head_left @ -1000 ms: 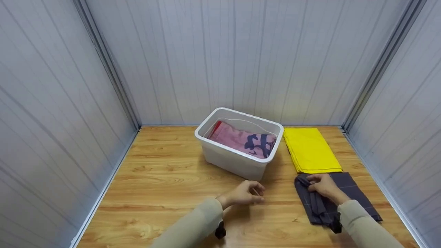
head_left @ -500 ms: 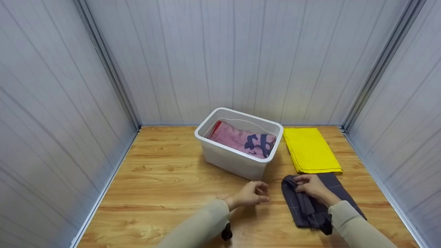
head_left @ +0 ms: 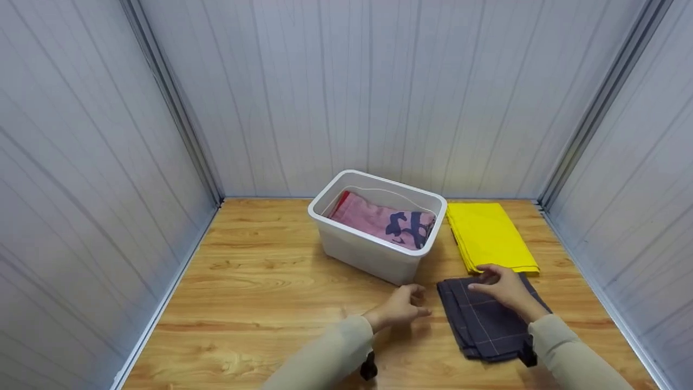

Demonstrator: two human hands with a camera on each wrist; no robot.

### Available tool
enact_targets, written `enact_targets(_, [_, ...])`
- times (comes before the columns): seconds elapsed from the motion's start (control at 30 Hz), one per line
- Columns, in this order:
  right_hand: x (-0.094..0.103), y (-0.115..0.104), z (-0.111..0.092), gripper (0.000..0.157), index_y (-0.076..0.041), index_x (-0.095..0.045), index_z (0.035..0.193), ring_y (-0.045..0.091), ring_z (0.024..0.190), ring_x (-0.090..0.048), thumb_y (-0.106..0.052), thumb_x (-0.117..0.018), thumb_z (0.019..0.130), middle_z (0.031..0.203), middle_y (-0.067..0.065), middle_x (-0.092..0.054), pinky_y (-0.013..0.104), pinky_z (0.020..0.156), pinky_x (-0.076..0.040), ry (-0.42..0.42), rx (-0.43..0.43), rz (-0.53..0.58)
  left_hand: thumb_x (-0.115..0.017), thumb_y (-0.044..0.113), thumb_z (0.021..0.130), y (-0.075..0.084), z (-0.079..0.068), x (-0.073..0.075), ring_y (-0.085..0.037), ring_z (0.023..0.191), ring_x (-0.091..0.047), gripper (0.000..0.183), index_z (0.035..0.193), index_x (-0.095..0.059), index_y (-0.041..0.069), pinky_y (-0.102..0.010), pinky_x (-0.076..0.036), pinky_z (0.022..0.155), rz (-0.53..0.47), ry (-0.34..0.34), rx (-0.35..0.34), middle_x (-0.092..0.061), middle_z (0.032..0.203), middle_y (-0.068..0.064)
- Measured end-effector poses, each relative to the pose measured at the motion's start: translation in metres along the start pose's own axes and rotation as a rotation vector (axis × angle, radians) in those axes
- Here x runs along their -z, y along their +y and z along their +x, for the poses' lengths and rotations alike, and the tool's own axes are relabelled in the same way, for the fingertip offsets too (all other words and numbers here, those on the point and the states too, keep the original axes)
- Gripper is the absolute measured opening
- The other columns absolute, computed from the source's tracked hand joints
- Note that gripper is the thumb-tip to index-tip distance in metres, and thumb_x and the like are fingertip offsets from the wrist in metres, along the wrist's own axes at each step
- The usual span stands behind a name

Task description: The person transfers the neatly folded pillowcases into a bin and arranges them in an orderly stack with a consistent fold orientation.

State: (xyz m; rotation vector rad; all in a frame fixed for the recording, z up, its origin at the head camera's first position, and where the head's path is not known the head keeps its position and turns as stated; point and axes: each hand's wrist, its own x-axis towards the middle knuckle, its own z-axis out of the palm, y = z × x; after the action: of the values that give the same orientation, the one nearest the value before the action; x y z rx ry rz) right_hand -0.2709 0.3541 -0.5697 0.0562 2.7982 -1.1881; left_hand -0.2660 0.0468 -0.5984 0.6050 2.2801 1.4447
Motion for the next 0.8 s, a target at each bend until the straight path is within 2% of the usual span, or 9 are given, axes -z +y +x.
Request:
enact_targets(0.23, [0.022,0.023,-0.004,0.083,0.011,-0.053,0.151,0.044,0.118,-0.066,-0.039,-0.087,0.094,0.135,0.034,-0.066,0.055,0.098,-0.059,0.034,0.023,-0.065,-0.081,0.017,0.097,0.003,0.011,-0.005,-0.030,0.123,-0.069,0.055,0.144,-0.061,-0.003,-0.036,-0.057,0.105,0.037,0.019,-0.017,-0.071,0.132,-0.016])
enact_targets(0.33, [0.028,0.033,-0.005,0.090,0.012,-0.047,0.155,0.052,0.129,-0.060,-0.043,-0.085,0.095,0.145,0.039,-0.058,0.063,0.107,-0.053,0.029,-0.001,-0.081,-0.081,0.018,0.096,0.004,0.015,-0.008,-0.030,0.124,-0.068,0.056,0.145,-0.061,-0.002,-0.036,-0.055,0.108,0.053,0.032,-0.022,-0.071,0.131,-0.016])
enact_targets(0.47, [0.036,0.046,-0.007,0.098,0.015,-0.040,0.158,0.061,0.146,-0.043,-0.046,-0.083,0.095,0.158,0.044,-0.043,0.071,0.119,-0.039,0.017,-0.037,-0.100,-0.081,0.018,0.096,0.006,0.022,-0.014,-0.028,0.129,-0.066,0.059,0.148,-0.059,-0.001,-0.036,-0.051,0.113,0.052,0.043,-0.001,-0.071,0.136,-0.016])
enact_targets(0.6, [0.043,0.057,-0.008,0.102,0.016,-0.040,0.158,0.063,0.149,-0.037,-0.048,-0.085,0.093,0.159,0.046,-0.039,0.073,0.121,-0.034,0.025,-0.045,-0.148,-0.079,0.020,0.096,0.011,0.028,-0.019,-0.029,0.136,-0.062,0.062,0.151,-0.058,0.000,-0.038,-0.048,0.119,0.063,0.045,0.023,-0.068,0.144,-0.016])
enact_targets(0.8, [0.050,0.066,-0.013,0.105,0.020,-0.039,0.156,0.066,0.145,-0.040,-0.048,-0.087,0.091,0.156,0.049,-0.038,0.073,0.117,-0.039,0.034,-0.051,-0.187,-0.080,0.024,0.096,0.014,0.037,-0.026,-0.029,0.145,-0.056,0.067,0.154,-0.055,0.002,-0.039,-0.043,0.124,0.066,0.034,0.056,-0.063,0.153,-0.016])
